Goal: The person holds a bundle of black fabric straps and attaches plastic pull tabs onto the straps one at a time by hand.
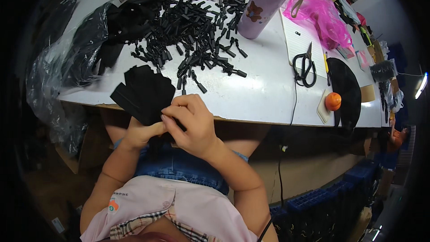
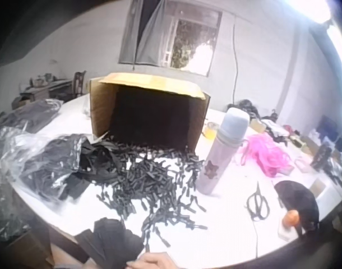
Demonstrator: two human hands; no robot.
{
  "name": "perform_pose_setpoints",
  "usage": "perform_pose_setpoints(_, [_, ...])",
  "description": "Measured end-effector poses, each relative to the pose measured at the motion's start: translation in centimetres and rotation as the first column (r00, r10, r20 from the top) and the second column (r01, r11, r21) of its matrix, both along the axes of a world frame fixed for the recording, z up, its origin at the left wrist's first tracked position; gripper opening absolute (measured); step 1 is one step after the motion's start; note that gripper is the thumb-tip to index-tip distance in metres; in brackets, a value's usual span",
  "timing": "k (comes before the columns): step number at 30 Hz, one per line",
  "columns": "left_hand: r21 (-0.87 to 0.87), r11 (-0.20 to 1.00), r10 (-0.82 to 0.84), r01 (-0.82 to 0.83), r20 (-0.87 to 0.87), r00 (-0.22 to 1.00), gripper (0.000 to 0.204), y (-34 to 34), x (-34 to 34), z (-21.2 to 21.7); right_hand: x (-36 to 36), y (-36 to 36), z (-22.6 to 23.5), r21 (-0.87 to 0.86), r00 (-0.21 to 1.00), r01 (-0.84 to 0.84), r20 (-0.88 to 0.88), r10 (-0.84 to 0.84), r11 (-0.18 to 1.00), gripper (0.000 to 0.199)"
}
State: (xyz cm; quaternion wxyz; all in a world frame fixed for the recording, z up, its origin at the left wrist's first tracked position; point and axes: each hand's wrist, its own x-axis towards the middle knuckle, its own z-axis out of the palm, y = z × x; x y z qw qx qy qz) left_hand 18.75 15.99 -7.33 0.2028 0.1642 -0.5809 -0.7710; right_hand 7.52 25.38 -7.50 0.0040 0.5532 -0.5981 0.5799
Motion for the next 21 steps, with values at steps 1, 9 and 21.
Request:
perform_pose_setpoints(1, [0.017,0.999,-0.041,0.041,0.007,0.999,0.026,-0.1,0.2,0.2,0.1,0.4,-0.1,0.002,1.0,0.004,0.0,-0.004,1.0,0.019])
perform_pose_setpoints(9, [0.061,0.998,-0.012,0.018,-0.1,0.995,0.019,0.5,0.1,-1.3,1.0,1.7,0.0,0.02,0.604,-0.267,0.783,0.151,0.964,0.006])
perform_pose_setpoints(21, [-0.599,0.786,0.023,-0.153,-0.218,0.976,0.011,0.9,-0.1,-1.2,-0.5,2.5,-0.3,0.065,0.235,-0.483,0.97,0.057,0.873,0.01])
